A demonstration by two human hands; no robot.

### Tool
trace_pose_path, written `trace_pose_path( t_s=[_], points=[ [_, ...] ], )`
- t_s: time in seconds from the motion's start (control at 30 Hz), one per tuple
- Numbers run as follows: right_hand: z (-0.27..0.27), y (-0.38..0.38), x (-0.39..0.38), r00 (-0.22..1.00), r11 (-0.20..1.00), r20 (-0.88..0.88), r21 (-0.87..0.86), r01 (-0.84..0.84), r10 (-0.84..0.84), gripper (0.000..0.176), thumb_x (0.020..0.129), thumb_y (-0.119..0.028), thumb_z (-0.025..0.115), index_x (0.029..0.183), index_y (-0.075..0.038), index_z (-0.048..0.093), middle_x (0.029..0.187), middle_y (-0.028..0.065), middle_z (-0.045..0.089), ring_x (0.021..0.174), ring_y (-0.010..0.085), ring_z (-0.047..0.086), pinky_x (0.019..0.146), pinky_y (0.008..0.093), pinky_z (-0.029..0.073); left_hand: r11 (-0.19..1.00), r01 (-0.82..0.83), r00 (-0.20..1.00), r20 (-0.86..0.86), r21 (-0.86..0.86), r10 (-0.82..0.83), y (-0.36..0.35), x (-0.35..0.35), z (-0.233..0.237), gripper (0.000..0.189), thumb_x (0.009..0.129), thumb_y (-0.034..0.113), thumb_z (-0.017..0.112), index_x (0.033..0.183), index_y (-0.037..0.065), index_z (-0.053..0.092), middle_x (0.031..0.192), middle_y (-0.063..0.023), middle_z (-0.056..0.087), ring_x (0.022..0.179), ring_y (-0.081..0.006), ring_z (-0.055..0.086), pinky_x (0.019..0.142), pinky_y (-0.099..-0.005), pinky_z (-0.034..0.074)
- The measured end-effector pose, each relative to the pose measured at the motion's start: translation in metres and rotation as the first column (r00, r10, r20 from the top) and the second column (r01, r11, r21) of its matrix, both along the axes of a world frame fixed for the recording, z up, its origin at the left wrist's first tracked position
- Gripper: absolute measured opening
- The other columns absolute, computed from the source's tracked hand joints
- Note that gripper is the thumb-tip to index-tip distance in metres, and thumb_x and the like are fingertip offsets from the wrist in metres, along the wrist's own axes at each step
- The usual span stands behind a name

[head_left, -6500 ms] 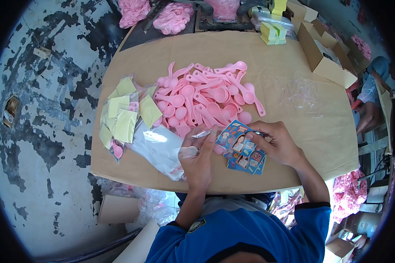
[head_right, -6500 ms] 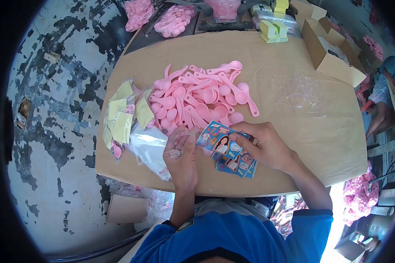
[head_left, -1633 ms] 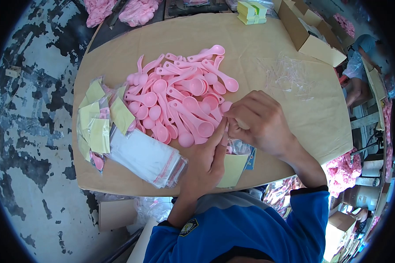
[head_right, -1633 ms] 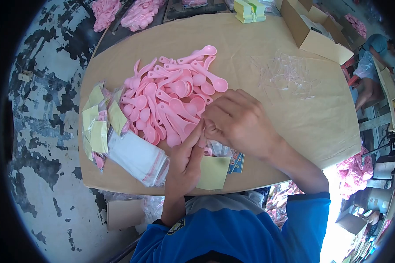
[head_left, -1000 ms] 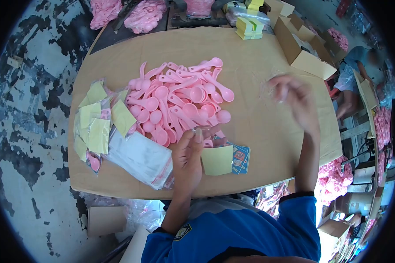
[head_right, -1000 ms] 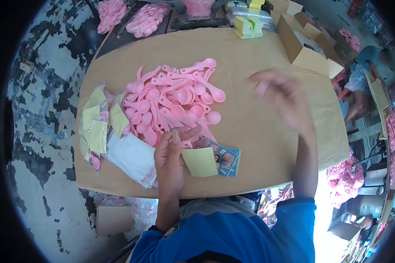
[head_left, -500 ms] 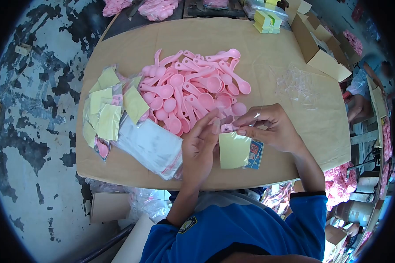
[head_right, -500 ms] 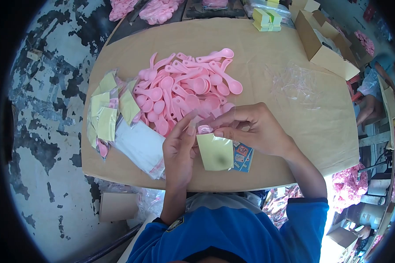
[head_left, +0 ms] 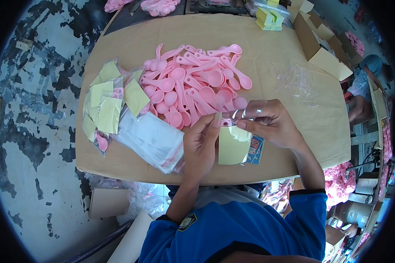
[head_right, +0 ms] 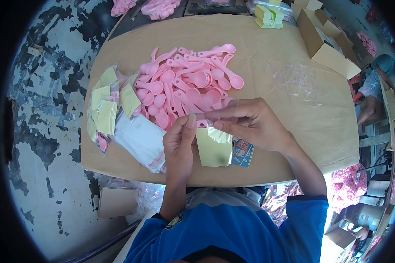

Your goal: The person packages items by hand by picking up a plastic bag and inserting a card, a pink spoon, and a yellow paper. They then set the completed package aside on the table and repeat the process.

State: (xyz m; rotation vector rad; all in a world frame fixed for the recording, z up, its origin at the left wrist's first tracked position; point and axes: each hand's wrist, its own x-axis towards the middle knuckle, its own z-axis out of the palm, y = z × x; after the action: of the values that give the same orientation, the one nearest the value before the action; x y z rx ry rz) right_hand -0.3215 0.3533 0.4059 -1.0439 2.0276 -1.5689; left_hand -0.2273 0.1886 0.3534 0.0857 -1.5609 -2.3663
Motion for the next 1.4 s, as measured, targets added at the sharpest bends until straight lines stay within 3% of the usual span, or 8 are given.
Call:
trace_pose_path(
  t_s=[0.17, 0.27, 0.37, 0.5, 0.67, 0.9, 1.1, 1.4],
  points=[
    [-0.005, 0.006, -0.006, 0.992, 0.995, -0.090, -0.036, -0.094, 0.090, 0.024, 0.086, -0.003, 0.068, 0.110, -0.006, 0.070, 0.081, 0.0060, 0.065, 0.070, 0.0086, 0.056, 0.061, 0.0236, 0.043, 0.997, 0.012, 1.000, 0.004, -0.070, -0.012, 0.002, 0.000, 0.000, 0.022, 0.099, 0.013, 0.054, 0.112, -0.003, 0.061, 0.085, -0.0002, 0.063, 0.073, -0.0020, 0.052, 0.063, -0.0179, 0.043],
    [-0.002, 0.007, -0.006, 0.993, 0.994, -0.069, -0.047, -0.098, 0.095, 0.025, 0.087, -0.002, 0.066, 0.112, -0.006, 0.070, 0.080, 0.0062, 0.065, 0.071, 0.0078, 0.056, 0.063, 0.0230, 0.045, 0.996, 0.088, 0.996, 0.008, 0.024, -0.088, -0.002, 0.001, 0.005, 0.022, 0.098, 0.011, 0.054, 0.115, -0.003, 0.060, 0.089, -0.0019, 0.064, 0.079, -0.0032, 0.056, 0.069, -0.0186, 0.045],
    [-0.008, 0.006, -0.007, 0.994, 0.992, -0.055, -0.071, -0.100, 0.096, 0.025, 0.087, -0.002, 0.066, 0.111, -0.005, 0.070, 0.079, 0.0069, 0.065, 0.072, 0.0078, 0.057, 0.064, 0.0236, 0.046, 0.980, 0.181, 0.983, 0.024, -0.081, -0.179, -0.003, 0.001, 0.015, 0.023, 0.098, 0.011, 0.053, 0.116, -0.002, 0.058, 0.094, -0.0032, 0.065, 0.086, -0.0054, 0.060, 0.075, -0.0195, 0.047],
    [-0.009, 0.008, -0.007, 0.995, 0.996, -0.061, -0.040, -0.082, 0.080, 0.025, 0.086, 0.001, 0.064, 0.111, -0.005, 0.070, 0.079, 0.0072, 0.066, 0.071, 0.0089, 0.059, 0.064, 0.0240, 0.047, 0.982, 0.187, 0.982, 0.004, 0.015, -0.187, -0.008, 0.000, 0.005, 0.022, 0.099, 0.012, 0.051, 0.116, 0.000, 0.058, 0.099, -0.0041, 0.065, 0.088, -0.0065, 0.061, 0.077, -0.0199, 0.048],
    [-0.004, 0.010, -0.008, 0.981, 0.988, -0.183, -0.125, -0.093, 0.069, 0.038, 0.074, 0.011, 0.057, 0.105, -0.005, 0.073, 0.077, 0.0087, 0.066, 0.067, 0.0128, 0.061, 0.062, 0.0247, 0.047, 0.965, 0.242, 0.970, -0.034, 0.102, -0.240, -0.016, 0.003, 0.001, 0.021, 0.098, 0.008, 0.049, 0.115, 0.001, 0.058, 0.101, -0.0051, 0.064, 0.087, -0.0053, 0.060, 0.074, -0.0193, 0.047],
    [-0.009, 0.018, -0.023, 0.906, 0.938, -0.379, -0.205, -0.280, 0.187, 0.038, 0.064, 0.012, 0.056, 0.092, -0.005, 0.075, 0.079, 0.0102, 0.069, 0.068, 0.0197, 0.064, 0.063, 0.0296, 0.050, 0.990, 0.097, 0.971, -0.210, -0.100, -0.117, -0.014, 0.003, 0.001, 0.019, 0.098, 0.001, 0.040, 0.107, -0.002, 0.057, 0.096, -0.0069, 0.063, 0.083, -0.0072, 0.058, 0.075, -0.0216, 0.045],
    [-0.006, 0.010, -0.011, 0.925, 0.978, -0.380, -0.184, -0.096, 0.020, 0.035, 0.061, 0.010, 0.057, 0.089, -0.003, 0.074, 0.081, 0.0085, 0.070, 0.070, 0.0218, 0.064, 0.064, 0.0294, 0.051, 0.978, 0.031, 0.974, -0.214, -0.205, -0.076, -0.011, 0.004, 0.006, 0.021, 0.098, -0.003, 0.036, 0.104, -0.003, 0.056, 0.097, -0.0090, 0.063, 0.082, -0.0080, 0.058, 0.075, -0.0218, 0.045],
    [-0.006, 0.016, -0.019, 0.862, 0.974, -0.488, -0.095, -0.207, 0.136, 0.035, 0.061, 0.010, 0.060, 0.087, -0.008, 0.075, 0.080, 0.0073, 0.070, 0.071, 0.0213, 0.062, 0.064, 0.0307, 0.051, 0.962, 0.044, 0.980, -0.176, -0.269, -0.094, -0.012, 0.007, 0.005, 0.022, 0.095, -0.002, 0.036, 0.097, -0.002, 0.058, 0.094, -0.0075, 0.062, 0.077, -0.0068, 0.055, 0.070, -0.0202, 0.042]
  ],
)
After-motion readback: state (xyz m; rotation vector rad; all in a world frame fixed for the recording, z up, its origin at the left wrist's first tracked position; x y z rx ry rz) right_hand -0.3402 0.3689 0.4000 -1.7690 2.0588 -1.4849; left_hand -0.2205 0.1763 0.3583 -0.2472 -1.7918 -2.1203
